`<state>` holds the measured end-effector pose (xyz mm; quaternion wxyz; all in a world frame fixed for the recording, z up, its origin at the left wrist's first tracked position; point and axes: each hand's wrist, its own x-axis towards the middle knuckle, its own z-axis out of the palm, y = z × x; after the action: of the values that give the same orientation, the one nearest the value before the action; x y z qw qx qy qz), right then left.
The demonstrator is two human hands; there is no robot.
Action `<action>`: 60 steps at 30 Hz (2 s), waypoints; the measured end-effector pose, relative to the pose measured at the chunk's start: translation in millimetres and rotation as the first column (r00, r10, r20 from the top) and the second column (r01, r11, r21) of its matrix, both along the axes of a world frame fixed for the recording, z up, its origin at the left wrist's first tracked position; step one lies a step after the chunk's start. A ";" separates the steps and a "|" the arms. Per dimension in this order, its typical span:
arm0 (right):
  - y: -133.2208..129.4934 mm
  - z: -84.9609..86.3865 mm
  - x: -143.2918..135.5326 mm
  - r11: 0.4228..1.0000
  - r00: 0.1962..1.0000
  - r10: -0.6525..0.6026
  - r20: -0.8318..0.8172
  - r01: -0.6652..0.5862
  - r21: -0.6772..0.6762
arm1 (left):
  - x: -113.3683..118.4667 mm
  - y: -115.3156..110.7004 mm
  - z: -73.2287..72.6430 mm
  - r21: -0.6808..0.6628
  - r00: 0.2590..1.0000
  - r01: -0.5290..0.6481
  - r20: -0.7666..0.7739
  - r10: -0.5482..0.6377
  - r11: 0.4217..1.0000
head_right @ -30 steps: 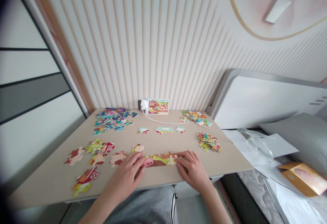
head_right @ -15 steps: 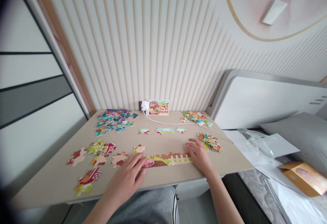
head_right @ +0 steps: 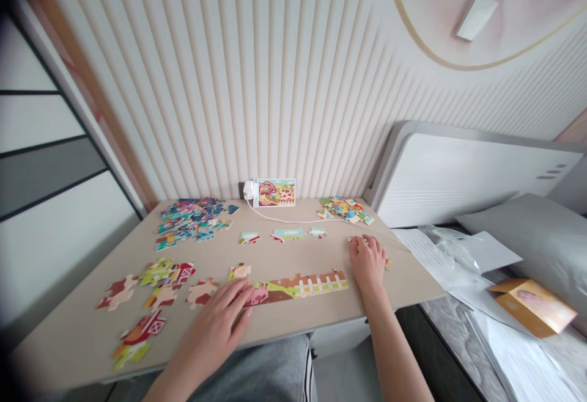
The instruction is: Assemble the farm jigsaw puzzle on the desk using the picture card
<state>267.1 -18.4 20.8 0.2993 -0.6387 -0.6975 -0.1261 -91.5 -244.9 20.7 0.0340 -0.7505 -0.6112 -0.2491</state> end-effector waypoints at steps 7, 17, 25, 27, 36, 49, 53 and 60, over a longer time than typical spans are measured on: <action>-8.2 -1.6 7.4 0.976 0.982 -0.183 0.053 0.188 -0.111 | -0.2 0.3 -1.4 -0.017 1.000 0.003 -0.004 -0.003 1.000; -12.1 -0.9 7.5 0.978 0.982 -0.187 -0.012 0.185 -0.101 | -1.1 -0.2 -2.3 0.005 1.000 0.008 0.013 -0.008 1.000; -6.6 -9.4 11.6 0.967 0.972 -0.226 -0.062 0.216 -0.138 | -0.2 0.6 0.2 0.049 1.000 0.020 -0.003 -0.020 0.999; -5.5 -9.6 11.7 0.965 0.969 -0.231 -0.083 0.217 -0.148 | 0.0 0.4 1.1 0.035 1.000 0.020 -0.010 -0.019 0.999; -5.0 -4.5 13.5 0.987 0.926 -0.145 -0.348 0.161 0.017 | -0.8 -0.8 -1.6 -0.024 1.000 0.010 -0.005 -0.010 1.000; 5.7 -6.8 18.0 0.984 0.764 0.103 -0.637 0.016 0.178 | -0.1 -0.2 0.1 -0.006 1.000 0.017 -0.013 -0.017 1.000; 3.4 -3.0 8.3 0.989 0.903 0.113 -0.414 -0.061 0.137 | -0.5 0.5 -1.7 -0.004 1.000 0.011 -0.003 -0.011 1.000; 11.9 -5.1 6.2 0.987 0.999 -0.050 0.008 0.050 -0.155 | -1.3 0.4 -1.6 0.002 1.000 0.014 -0.003 -0.014 1.000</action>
<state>273.3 -6.6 15.7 0.2442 -0.6770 -0.6896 -0.0802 -92.8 -244.5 19.0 0.0340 -0.7552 -0.6056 -0.2487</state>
